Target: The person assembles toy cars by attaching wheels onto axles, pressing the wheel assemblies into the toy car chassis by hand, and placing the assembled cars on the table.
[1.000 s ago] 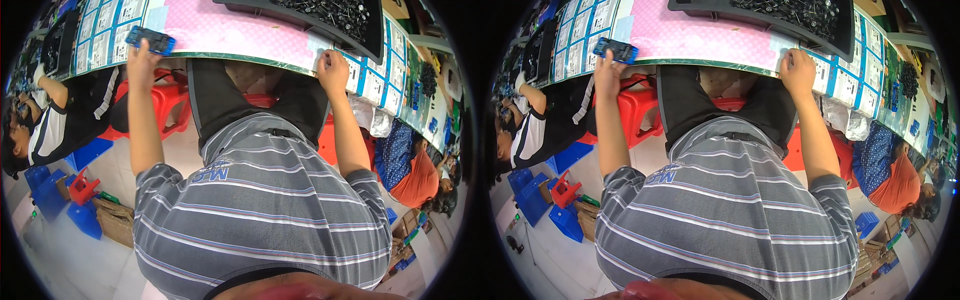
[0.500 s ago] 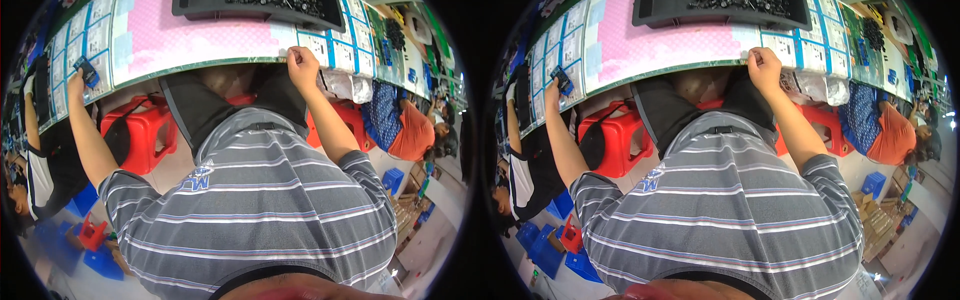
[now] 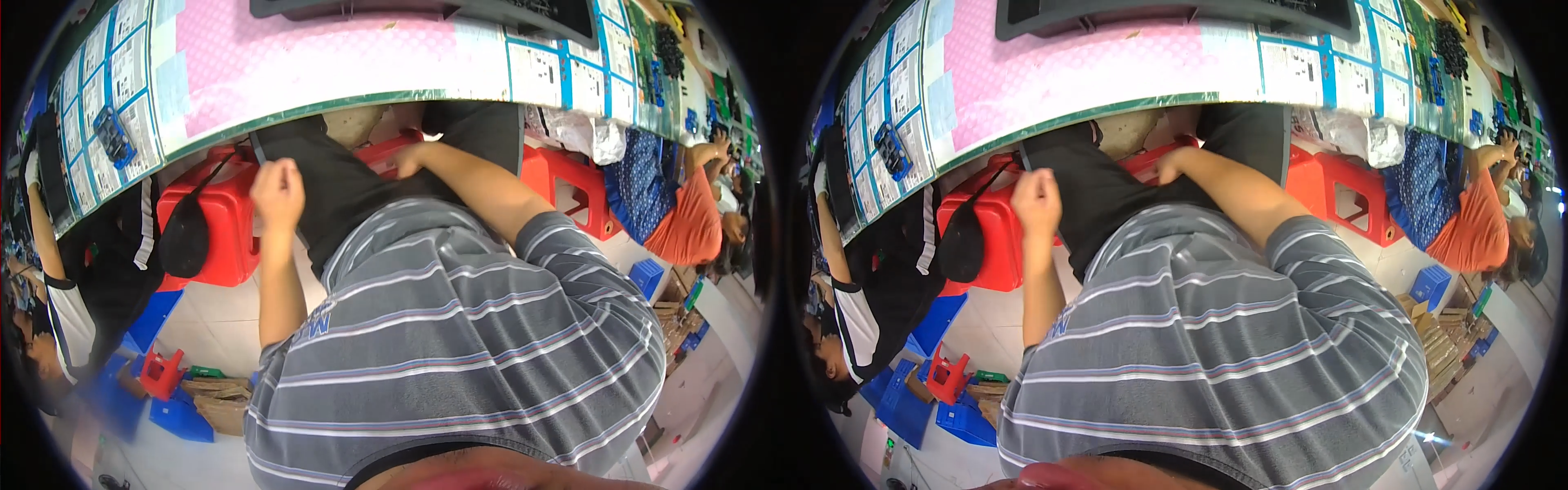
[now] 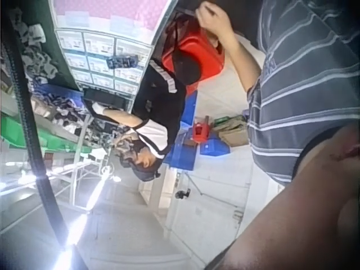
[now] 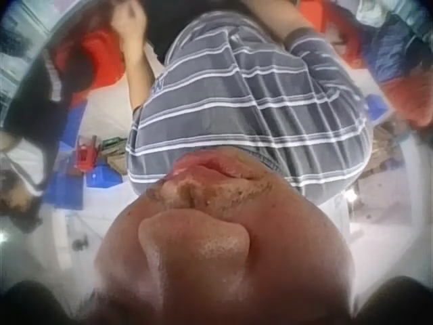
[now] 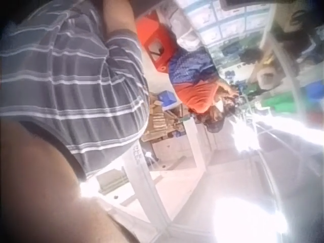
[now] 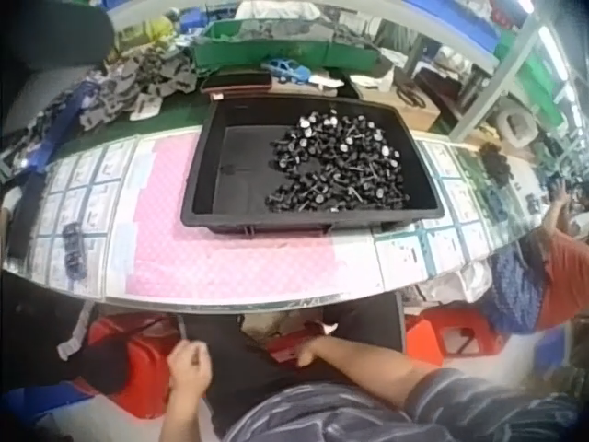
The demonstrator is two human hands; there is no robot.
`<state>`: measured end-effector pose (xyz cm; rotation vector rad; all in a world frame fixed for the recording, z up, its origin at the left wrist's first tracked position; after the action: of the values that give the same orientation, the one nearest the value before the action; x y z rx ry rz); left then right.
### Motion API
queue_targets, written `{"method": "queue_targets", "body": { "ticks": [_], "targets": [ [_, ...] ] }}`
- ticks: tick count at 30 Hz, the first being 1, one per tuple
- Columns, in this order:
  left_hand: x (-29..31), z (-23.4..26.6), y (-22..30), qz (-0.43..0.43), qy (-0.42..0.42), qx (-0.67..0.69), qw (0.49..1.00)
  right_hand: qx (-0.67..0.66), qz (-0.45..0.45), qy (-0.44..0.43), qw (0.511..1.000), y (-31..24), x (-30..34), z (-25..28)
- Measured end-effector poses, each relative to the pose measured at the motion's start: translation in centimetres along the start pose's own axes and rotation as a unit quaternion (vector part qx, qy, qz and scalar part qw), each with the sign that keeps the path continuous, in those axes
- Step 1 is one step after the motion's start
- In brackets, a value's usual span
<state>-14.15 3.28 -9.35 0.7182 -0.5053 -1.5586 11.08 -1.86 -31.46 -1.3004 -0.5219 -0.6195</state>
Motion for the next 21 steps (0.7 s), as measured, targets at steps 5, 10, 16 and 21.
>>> {"method": "queue_targets", "body": {
  "ticks": [5,10,16,21],
  "targets": [
    [-0.2,-5.5,-0.7,0.096,-0.087,-0.067,0.989,0.092,0.078,-0.148,0.982,2.6,-7.5,-4.5],
    [-1.1,-5.2,-4.1,0.104,-0.162,-0.126,0.973,0.075,0.132,-0.115,0.982,1.6,-9.7,-6.1],
    [1.7,-6.7,-6.8,0.21,-0.411,-0.255,0.849,0.036,0.203,-0.059,0.977,-1.0,-8.6,-9.1],
    [0.9,-7.8,-5.9,0.19,-0.384,-0.211,0.879,0.004,0.234,0.005,0.972,-3.5,-13.1,-6.9]
  ]
}}
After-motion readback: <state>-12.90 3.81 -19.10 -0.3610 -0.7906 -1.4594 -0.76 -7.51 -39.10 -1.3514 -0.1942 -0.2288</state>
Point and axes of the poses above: each hand's wrist, its own x-axis away from the middle knuckle, its own z-axis out of the back of the hand, y = z × x, the point moved 5 cm from there along -x, towards the middle knuckle, and after that the axes turned 12 degrees about z, right-handed, at the moved point
